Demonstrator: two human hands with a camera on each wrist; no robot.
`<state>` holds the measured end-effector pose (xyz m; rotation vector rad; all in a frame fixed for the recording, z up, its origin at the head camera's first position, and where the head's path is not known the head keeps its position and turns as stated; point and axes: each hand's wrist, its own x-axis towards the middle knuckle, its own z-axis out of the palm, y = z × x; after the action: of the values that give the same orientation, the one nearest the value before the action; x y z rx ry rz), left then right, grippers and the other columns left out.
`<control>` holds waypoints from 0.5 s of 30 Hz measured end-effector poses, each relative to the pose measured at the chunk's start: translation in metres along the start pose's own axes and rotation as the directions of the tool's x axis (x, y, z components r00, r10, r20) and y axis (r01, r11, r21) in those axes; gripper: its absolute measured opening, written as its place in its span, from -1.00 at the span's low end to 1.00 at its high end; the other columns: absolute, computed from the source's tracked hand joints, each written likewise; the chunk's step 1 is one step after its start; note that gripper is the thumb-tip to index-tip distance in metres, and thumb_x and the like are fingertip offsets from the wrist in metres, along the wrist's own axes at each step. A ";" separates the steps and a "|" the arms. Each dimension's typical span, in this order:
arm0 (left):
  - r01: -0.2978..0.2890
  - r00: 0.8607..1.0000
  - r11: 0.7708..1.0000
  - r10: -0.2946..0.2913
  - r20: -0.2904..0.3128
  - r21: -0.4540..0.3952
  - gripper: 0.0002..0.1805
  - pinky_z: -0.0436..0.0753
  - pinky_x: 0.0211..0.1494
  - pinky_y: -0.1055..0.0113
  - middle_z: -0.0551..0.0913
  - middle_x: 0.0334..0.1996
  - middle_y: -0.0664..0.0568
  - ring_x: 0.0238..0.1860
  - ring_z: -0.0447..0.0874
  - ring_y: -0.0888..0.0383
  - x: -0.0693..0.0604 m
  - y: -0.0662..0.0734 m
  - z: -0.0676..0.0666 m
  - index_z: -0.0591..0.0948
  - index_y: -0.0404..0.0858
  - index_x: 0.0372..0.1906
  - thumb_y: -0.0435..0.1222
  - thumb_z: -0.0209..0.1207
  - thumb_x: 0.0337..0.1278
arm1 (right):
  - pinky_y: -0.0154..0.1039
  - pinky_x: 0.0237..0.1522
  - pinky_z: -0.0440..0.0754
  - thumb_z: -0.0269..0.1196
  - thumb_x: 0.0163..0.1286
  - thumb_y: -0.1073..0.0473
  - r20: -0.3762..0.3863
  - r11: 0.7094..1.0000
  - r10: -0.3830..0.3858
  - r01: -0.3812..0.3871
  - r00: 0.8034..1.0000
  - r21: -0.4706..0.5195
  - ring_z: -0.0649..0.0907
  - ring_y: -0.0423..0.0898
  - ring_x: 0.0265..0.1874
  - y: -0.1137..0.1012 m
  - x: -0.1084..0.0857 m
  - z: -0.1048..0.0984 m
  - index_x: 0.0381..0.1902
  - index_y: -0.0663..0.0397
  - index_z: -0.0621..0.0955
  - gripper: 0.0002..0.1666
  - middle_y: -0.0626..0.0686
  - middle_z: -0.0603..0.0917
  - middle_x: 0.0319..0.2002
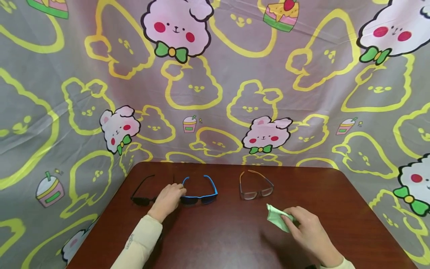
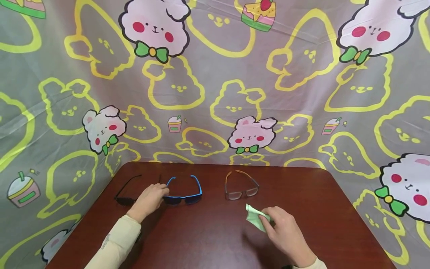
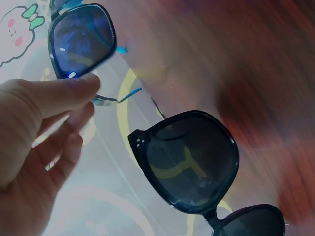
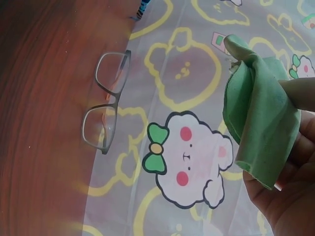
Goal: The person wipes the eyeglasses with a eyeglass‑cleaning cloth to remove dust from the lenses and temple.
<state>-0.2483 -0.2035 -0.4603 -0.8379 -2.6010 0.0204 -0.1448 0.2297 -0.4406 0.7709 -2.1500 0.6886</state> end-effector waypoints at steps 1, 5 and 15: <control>-0.012 1.000 1.000 0.012 -0.011 -0.007 -0.73 0.45 -0.35 0.28 0.53 -0.49 0.12 -0.40 0.50 0.10 0.000 0.000 0.000 0.60 -0.14 -0.50 -0.54 0.39 -0.27 | -0.50 -0.51 0.39 0.19 0.36 -0.02 -0.001 1.000 -0.003 0.003 1.000 0.000 0.45 -0.36 -0.53 0.001 0.000 0.001 -0.38 -0.08 0.63 -0.80 -0.25 0.55 -0.44; -0.058 0.996 0.998 0.056 -0.070 -0.028 -0.73 0.49 -0.32 0.30 0.56 -0.50 0.14 -0.42 0.51 0.14 0.000 0.001 -0.002 0.59 -0.14 -0.48 -0.53 0.39 -0.25 | -0.49 -0.49 0.42 0.39 0.10 0.25 -0.009 1.000 -0.008 0.008 1.000 0.007 0.49 -0.34 -0.50 0.002 -0.001 0.002 -0.35 -0.08 0.65 -0.84 -0.22 0.58 -0.42; -0.104 0.965 0.978 0.056 -0.256 -0.179 -0.76 0.57 -0.21 0.32 0.66 -0.34 0.15 -0.28 0.58 0.20 0.005 0.013 -0.017 0.66 -0.17 -0.28 -0.41 0.41 -0.13 | -0.49 -0.42 0.44 0.33 0.12 0.30 -0.005 1.000 0.017 -0.017 1.000 0.017 0.51 -0.33 -0.46 0.000 0.004 0.003 -0.29 -0.06 0.68 -0.81 -0.22 0.61 -0.39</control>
<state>-0.2380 -0.1925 -0.4444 -0.9466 -2.3558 -0.2981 -0.1484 0.2263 -0.4395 0.7598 -2.1510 0.7176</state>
